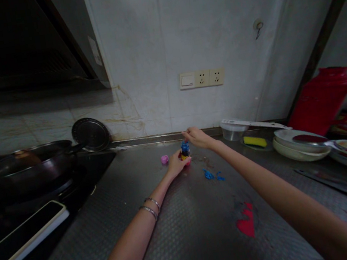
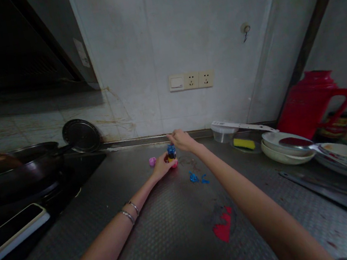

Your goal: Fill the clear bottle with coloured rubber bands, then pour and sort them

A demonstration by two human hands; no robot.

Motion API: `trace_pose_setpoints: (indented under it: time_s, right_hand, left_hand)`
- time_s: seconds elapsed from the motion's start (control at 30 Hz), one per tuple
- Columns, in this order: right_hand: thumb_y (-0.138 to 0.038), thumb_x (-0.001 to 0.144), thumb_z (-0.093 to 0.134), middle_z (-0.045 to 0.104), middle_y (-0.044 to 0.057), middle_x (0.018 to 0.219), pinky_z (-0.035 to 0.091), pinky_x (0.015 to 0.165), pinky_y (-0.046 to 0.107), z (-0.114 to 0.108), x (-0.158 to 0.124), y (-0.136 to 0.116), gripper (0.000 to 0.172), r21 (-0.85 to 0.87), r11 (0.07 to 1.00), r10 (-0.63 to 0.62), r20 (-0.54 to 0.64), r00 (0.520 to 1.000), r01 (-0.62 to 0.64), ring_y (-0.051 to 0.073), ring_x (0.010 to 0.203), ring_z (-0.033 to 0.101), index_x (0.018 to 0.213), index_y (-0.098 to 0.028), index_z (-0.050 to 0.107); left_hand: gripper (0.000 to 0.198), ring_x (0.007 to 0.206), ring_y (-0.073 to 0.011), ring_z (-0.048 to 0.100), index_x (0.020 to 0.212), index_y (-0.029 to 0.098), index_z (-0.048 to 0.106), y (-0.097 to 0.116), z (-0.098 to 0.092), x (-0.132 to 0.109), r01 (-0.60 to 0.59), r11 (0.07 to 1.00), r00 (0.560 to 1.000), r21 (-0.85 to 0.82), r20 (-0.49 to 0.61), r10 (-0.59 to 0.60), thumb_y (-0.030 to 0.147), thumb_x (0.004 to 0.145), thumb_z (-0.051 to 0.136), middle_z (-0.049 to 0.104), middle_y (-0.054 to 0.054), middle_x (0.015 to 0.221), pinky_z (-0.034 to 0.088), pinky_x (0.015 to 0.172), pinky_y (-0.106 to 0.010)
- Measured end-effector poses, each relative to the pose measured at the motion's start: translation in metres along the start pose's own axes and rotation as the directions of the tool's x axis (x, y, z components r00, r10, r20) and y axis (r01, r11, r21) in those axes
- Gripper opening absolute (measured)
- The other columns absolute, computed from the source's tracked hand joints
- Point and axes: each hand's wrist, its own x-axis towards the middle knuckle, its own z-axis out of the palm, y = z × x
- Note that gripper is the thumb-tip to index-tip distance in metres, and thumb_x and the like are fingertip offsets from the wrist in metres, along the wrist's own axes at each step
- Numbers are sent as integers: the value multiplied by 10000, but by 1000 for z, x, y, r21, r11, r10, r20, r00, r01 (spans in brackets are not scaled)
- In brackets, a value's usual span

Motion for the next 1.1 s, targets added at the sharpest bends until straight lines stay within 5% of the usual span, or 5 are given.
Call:
trace_pose_setpoints:
  time_s: [0.27,0.4,0.53,0.8,1.1]
  right_hand:
    - [-541,880,233,650,111,747,415,715,270,-3,-1,-5,638,49,995,88,85,992,-93,195,764,589,704,-122,682]
    - [-406,901,294,663,92,806,412,759,255,-14,-12,-4,509,96,995,-27,1,1000,27,175,801,590,754,-114,683]
    - [-286,800,474,674,71,859,435,749,262,-18,-48,10,258,179,984,-10,-25,1000,14,171,802,599,830,-130,677]
    - [-162,666,490,677,51,880,457,734,255,8,-142,59,298,275,919,188,325,927,-283,169,795,606,907,-141,666]
    - [-143,562,574,615,25,846,424,646,221,13,-145,60,394,237,922,170,462,870,-306,139,745,552,954,-139,610]
  left_hand:
    - [359,805,-156,590,1005,170,597,2,-2,0,-5,1000,1000,21,7,5,336,687,620,655,-45,921,452,743,-266]
    - [352,801,-155,586,1002,162,590,1,-3,0,-29,999,999,24,29,28,339,698,611,652,-41,918,449,728,-258]
    - [357,808,-157,587,1003,146,584,-1,-2,1,-16,1000,999,0,38,16,324,695,617,648,-51,938,450,729,-259]
    - [358,816,-171,592,987,138,596,1,-3,2,-10,1000,1000,9,28,9,330,687,628,650,-67,939,451,755,-277]
    - [367,815,-172,595,1001,136,597,5,-5,1,-18,1000,999,2,36,18,326,689,625,652,-70,941,456,763,-285]
